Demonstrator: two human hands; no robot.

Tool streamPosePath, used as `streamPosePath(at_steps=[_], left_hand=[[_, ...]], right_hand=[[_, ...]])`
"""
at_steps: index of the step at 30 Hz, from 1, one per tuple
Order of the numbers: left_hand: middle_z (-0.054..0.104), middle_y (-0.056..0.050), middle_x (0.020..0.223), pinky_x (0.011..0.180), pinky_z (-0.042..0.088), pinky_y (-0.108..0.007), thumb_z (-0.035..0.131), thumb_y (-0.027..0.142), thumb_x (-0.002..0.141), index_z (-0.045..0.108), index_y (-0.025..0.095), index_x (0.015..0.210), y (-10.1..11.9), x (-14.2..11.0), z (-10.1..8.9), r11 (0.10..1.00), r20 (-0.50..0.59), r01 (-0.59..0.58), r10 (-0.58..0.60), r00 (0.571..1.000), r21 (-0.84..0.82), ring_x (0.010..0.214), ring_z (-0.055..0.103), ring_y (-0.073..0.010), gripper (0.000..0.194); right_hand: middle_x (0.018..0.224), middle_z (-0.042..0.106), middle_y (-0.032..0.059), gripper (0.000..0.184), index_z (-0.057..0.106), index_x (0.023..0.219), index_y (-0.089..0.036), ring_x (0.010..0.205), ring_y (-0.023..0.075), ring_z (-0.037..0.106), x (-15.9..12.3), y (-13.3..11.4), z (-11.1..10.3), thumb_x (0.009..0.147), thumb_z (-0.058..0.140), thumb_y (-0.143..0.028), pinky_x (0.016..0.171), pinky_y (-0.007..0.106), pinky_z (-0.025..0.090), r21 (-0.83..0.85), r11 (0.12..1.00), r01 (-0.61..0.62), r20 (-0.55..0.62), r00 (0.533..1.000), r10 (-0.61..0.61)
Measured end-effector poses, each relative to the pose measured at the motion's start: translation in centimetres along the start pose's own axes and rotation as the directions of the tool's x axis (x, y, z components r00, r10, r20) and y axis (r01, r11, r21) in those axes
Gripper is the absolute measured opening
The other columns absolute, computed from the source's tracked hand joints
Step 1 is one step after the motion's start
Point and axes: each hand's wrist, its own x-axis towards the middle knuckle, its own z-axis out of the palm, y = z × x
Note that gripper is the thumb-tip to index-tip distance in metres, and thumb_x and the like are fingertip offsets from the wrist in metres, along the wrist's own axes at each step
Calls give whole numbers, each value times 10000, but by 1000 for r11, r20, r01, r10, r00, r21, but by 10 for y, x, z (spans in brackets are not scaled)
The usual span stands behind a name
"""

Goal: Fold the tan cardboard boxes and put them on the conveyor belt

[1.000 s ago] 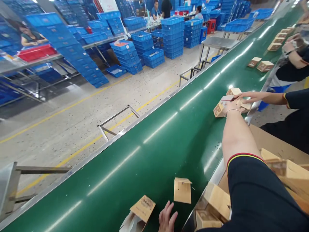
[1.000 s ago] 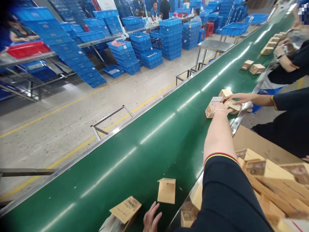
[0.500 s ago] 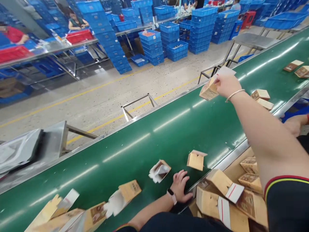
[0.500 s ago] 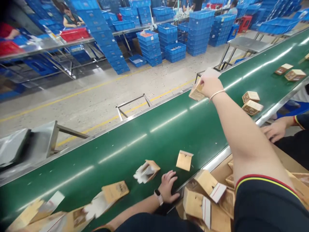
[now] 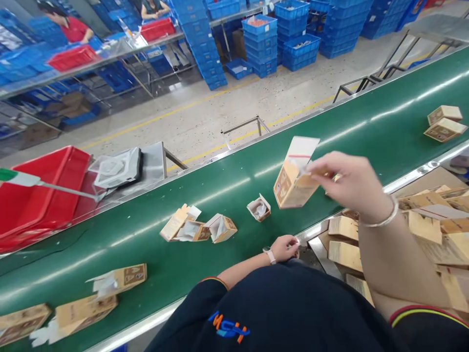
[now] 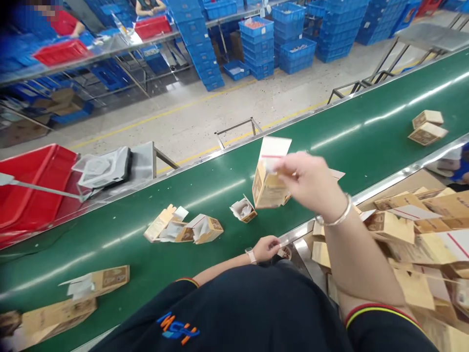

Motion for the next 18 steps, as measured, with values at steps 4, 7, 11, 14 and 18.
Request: streamPosePath(at_steps=[4, 7, 11, 14, 18], left_hand=[[660, -39, 821, 664, 529, -278, 548, 281, 840, 619, 195, 942, -11, -43, -32, 999, -301, -21, 9, 954, -36, 723, 622, -152, 151], [633, -107, 1081, 742, 553, -340, 587, 312, 832, 566, 202, 1110, -18, -39, -48, 987, -442, -156, 162, 882, 49, 974, 629, -220, 300], [482, -167, 1386, 1013, 465, -501, 587, 385, 843, 369, 197, 1388, -31, 1, -61, 903, -310, -369, 424, 851, 221, 1301, 468, -297, 617], [404, -172, 1473, 1105, 367, -537, 546, 427, 867, 253, 182, 1471, -41, 33, -68, 833, -128, -453, 511, 850, 316, 1380, 382, -301, 715], [419, -151, 1481, 1087, 364, -519, 476, 450, 906, 332, 192, 1455, -46, 54, -68, 783, 25, -456, 493, 870, 422, 1400, 355, -295, 624]], right_hand=[[760, 673, 28, 261, 665, 806, -198, 728, 174, 559, -64, -8, 66, 807, 474, -21, 634, 300, 433, -161, 985, 57, 183, 983, -27], [685, 647, 45, 263, 649, 748, -193, 692, 198, 550, -114, 5, 126, 804, 459, -20, 588, 324, 408, -249, 968, 4, 208, 977, 49], [942, 670, 100, 211, 640, 1026, -206, 899, 243, 606, -173, 33, 179, 874, 494, -201, 777, 403, 508, -157, 972, -177, -51, 984, 171], [1268, 544, 165, 543, 489, 1286, -186, 1211, 322, 493, -202, 53, 196, 813, 619, -420, 983, 537, 449, -45, 949, -312, -312, 907, 283], [1293, 553, 140, 477, 517, 1248, -211, 1258, 317, 474, -218, 75, 205, 834, 576, -442, 1007, 546, 434, 89, 944, -318, -169, 929, 329]])
